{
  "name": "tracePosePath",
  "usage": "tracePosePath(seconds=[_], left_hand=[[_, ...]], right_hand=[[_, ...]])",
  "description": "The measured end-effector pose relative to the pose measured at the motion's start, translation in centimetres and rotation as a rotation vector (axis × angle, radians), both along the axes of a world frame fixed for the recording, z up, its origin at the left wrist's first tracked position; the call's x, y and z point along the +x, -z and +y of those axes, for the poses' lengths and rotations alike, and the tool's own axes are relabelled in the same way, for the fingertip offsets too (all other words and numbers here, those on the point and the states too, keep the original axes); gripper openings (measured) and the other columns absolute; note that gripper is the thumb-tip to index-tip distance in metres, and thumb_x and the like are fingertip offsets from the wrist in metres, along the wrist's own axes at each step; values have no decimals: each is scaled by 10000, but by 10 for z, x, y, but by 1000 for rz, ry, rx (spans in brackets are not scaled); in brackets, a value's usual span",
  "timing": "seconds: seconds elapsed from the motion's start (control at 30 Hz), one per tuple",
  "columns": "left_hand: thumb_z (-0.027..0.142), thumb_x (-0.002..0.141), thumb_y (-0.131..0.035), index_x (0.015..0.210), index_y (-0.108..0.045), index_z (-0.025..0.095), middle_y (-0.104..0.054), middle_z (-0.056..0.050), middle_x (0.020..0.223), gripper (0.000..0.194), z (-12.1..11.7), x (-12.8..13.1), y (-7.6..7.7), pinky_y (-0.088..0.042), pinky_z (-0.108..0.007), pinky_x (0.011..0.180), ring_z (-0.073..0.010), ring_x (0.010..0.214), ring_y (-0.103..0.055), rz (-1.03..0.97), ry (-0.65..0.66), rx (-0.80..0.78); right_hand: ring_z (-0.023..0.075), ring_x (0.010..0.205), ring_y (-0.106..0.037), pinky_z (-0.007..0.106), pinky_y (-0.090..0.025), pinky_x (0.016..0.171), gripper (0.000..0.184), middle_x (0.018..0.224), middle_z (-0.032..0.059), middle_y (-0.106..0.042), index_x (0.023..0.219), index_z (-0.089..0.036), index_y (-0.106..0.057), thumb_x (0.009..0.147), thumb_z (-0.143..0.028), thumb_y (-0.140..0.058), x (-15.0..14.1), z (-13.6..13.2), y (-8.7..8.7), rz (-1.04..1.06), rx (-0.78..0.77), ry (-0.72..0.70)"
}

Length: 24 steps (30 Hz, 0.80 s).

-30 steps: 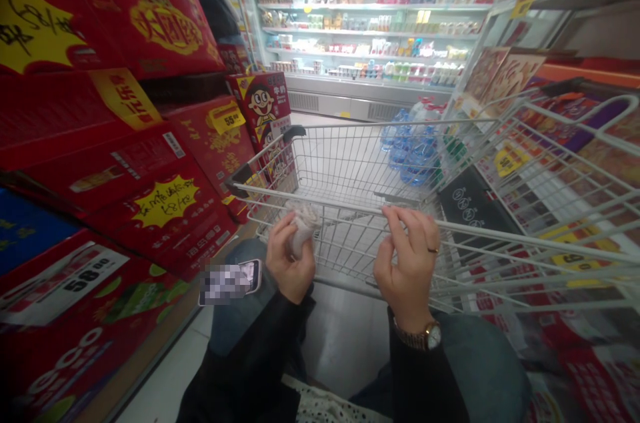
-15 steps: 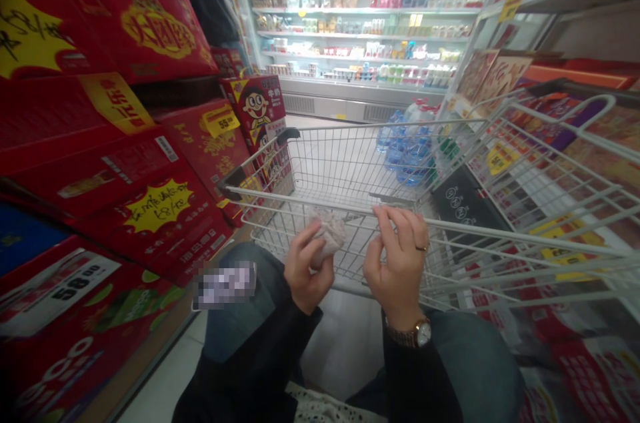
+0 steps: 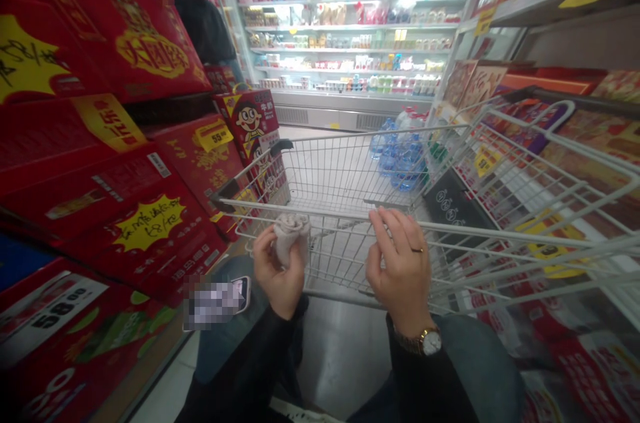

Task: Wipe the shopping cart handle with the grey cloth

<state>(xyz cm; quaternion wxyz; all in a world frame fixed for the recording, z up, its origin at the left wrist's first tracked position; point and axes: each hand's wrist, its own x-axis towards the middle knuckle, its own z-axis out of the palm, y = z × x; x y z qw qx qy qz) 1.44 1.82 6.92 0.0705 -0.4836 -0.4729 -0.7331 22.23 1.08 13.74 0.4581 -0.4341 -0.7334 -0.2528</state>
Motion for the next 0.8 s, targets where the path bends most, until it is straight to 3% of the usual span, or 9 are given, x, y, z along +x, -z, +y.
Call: tracePosePath(seconds=[0.13, 0.2, 0.27, 0.37, 0.43, 0.6, 0.8], left_hand=[[125, 831, -706, 1168, -609, 197, -671, -112, 1219, 358, -7, 22, 3, -559, -429, 1032, -237, 1187, -663, 45, 209, -44], [130, 832, -710, 1337, -563, 195, -672, -132, 1267, 530, -5, 18, 0, -580, -417, 1013, -245, 1192, -677, 53, 249, -50], [153, 837, -726, 1460, -486, 201, -641, -152, 1356, 669, 0, 6, -4, -595, -397, 998, -254, 1235, -666, -22, 211, -55], [173, 830, -754, 1320, -627, 210, -656, -128, 1347, 507, 6, -9, -9, -567, -422, 1052, -259, 1253, -654, -37, 87, -51], [144, 826, -745, 1198, -692, 204, -696, -108, 1268, 381, 4, -5, -9, -556, -437, 1066, -248, 1205, -675, 49, 64, -46], [43, 843, -658, 1242, -681, 190, -716, -111, 1237, 426, -10, 26, -9, -577, -397, 1035, -226, 1181, -691, 228, 184, -16], [77, 836, -696, 1224, -699, 205, -719, -98, 1240, 408, -2, 5, -19, -565, -404, 1041, -230, 1159, -699, 201, 1, 3]], right_hand=[[260, 1308, -601, 498, -435, 1200, 576, 1354, 91, -689, 1399, -187, -603, 848, -22, -568, 3, 0, -2, 40, 8, -5], [263, 1316, -596, 503, -438, 1194, 588, 1373, 88, -679, 1408, -197, -598, 847, -24, -567, 5, -1, -1, 44, 14, 4], [262, 1328, -589, 515, -421, 1203, 601, 1398, 79, -664, 1415, -216, -594, 848, -21, -553, 8, -2, 1, 45, 11, 22], [263, 1344, -579, 544, -377, 1227, 592, 1409, 70, -655, 1404, -233, -601, 855, -23, -530, 8, -4, 3, 63, -6, 42], [270, 1341, -580, 557, -375, 1226, 572, 1386, 82, -665, 1392, -219, -607, 857, -34, -526, 4, -4, 3, 93, -4, 40], [288, 1340, -576, 575, -405, 1201, 566, 1358, 103, -673, 1405, -198, -591, 862, -58, -515, -5, -3, 5, 153, 8, 43], [276, 1374, -552, 549, -420, 1204, 624, 1407, 84, -647, 1466, -230, -541, 870, -54, -490, 8, -2, 9, 72, -12, 41]])
